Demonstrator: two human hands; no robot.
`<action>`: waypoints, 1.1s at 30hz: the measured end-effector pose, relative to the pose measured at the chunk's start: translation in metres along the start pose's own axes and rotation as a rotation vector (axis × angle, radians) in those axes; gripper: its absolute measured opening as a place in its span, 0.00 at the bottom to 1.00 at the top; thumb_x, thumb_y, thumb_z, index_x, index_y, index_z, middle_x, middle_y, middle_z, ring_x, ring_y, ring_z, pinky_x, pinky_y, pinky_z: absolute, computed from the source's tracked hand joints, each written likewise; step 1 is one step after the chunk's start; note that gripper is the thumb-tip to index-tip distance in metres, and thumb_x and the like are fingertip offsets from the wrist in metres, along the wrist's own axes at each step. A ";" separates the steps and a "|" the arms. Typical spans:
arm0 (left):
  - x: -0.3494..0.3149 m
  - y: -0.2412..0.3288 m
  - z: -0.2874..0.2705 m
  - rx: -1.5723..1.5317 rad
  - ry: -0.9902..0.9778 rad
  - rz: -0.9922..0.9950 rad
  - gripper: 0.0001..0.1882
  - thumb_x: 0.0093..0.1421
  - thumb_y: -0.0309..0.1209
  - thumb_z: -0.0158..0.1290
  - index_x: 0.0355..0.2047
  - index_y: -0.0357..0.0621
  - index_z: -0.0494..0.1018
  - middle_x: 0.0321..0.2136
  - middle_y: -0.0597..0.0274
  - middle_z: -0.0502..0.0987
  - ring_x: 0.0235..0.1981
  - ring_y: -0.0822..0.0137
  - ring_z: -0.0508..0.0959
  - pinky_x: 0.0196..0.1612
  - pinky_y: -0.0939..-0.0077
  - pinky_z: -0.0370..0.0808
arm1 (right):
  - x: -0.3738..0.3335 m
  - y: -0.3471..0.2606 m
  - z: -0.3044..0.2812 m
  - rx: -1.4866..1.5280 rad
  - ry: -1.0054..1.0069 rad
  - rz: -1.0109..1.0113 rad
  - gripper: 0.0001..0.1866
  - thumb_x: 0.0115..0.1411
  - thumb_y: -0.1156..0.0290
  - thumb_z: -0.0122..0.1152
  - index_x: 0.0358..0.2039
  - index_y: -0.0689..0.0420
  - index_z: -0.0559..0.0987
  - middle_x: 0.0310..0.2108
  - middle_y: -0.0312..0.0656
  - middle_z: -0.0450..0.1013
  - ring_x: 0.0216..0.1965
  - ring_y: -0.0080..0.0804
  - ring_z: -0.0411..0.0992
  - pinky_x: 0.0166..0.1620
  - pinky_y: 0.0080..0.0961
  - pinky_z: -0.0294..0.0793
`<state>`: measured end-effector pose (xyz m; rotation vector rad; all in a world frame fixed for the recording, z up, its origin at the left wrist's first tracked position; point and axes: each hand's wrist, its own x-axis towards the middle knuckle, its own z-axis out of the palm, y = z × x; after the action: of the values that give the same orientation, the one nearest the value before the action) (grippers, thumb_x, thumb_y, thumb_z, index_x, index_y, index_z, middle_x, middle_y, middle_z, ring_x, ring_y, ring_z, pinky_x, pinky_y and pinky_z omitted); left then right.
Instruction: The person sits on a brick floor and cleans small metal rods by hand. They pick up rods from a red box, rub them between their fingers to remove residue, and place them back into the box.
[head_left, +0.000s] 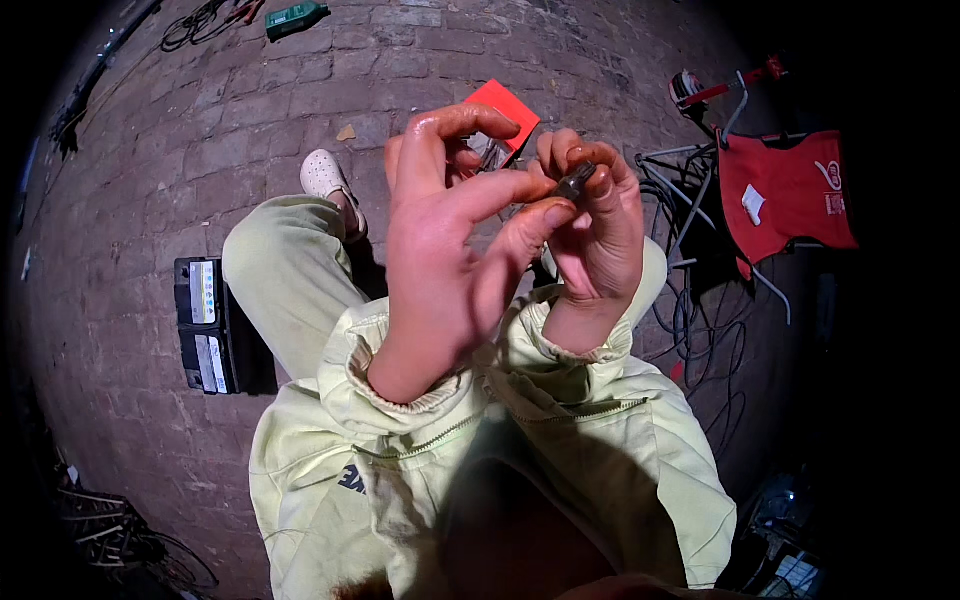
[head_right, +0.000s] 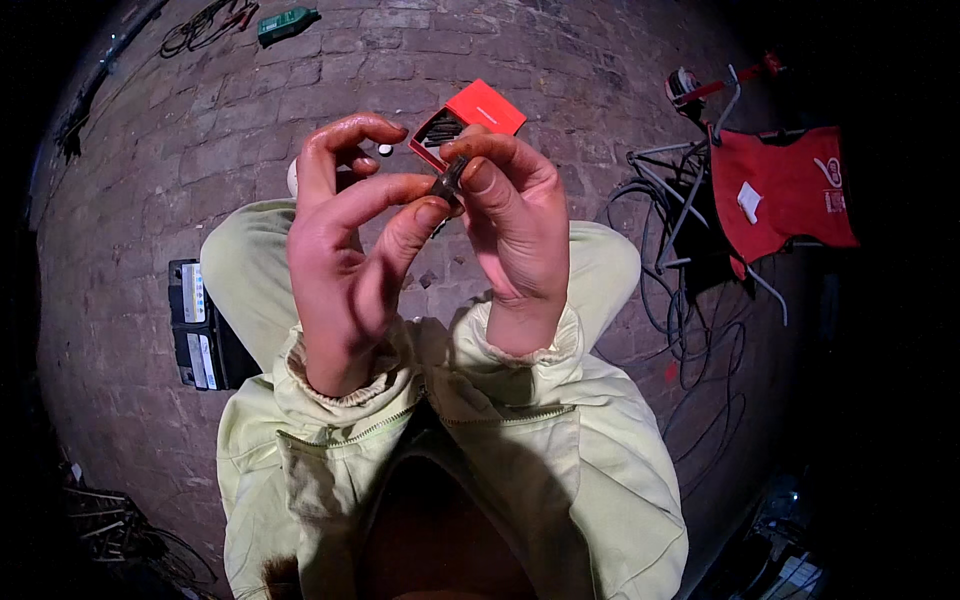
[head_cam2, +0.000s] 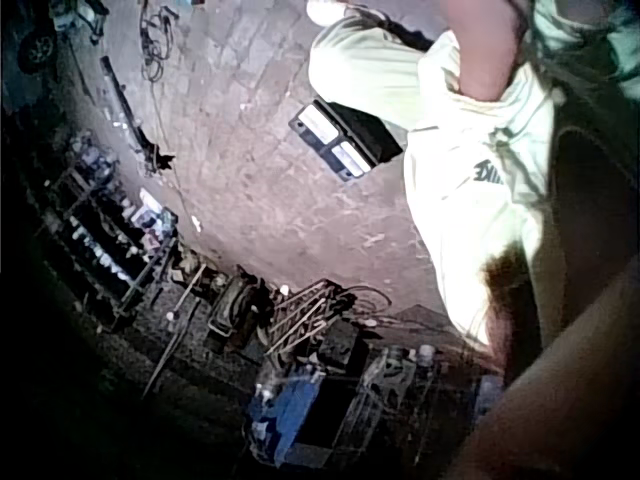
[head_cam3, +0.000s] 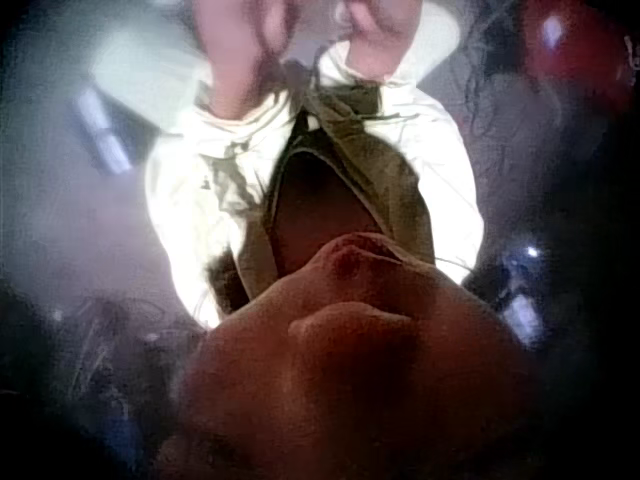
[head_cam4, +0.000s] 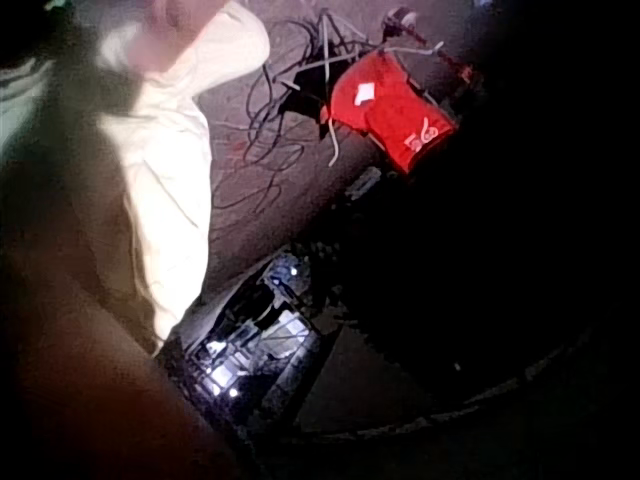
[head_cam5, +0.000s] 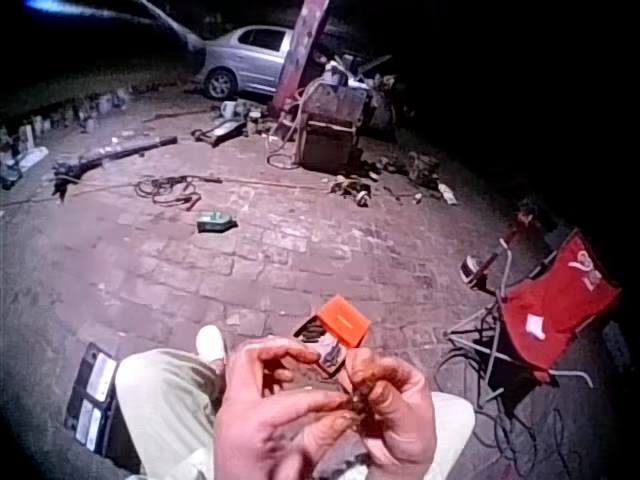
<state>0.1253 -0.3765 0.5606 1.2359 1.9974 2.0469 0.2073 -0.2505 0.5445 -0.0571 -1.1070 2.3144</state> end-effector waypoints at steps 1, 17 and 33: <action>0.000 0.000 0.000 -0.012 -0.001 -0.006 0.11 0.47 0.33 0.61 0.28 0.40 0.79 0.42 0.56 0.69 0.43 0.63 0.66 0.45 0.72 0.61 | 0.000 0.000 0.000 0.008 0.004 0.012 0.10 0.53 0.74 0.65 0.35 0.62 0.79 0.34 0.39 0.73 0.35 0.25 0.71 0.39 0.20 0.69; 0.001 0.001 0.004 0.217 0.143 0.061 0.10 0.39 0.27 0.66 0.24 0.44 0.78 0.43 0.57 0.66 0.46 0.61 0.66 0.46 0.71 0.63 | -0.002 -0.005 0.022 -0.299 0.193 -0.073 0.08 0.52 0.76 0.65 0.33 0.63 0.79 0.33 0.41 0.76 0.38 0.27 0.73 0.43 0.24 0.71; 0.012 0.031 -0.015 0.292 -0.077 0.164 0.18 0.37 0.33 0.65 0.29 0.40 0.74 0.33 0.55 0.71 0.33 0.56 0.71 0.35 0.67 0.69 | 0.003 0.004 0.002 0.044 0.304 -0.032 0.11 0.61 0.65 0.57 0.37 0.59 0.75 0.30 0.38 0.68 0.30 0.25 0.62 0.34 0.19 0.63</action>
<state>0.1237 -0.3882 0.5952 1.5515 2.2899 1.7803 0.2022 -0.2520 0.5437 -0.3596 -0.8960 2.2084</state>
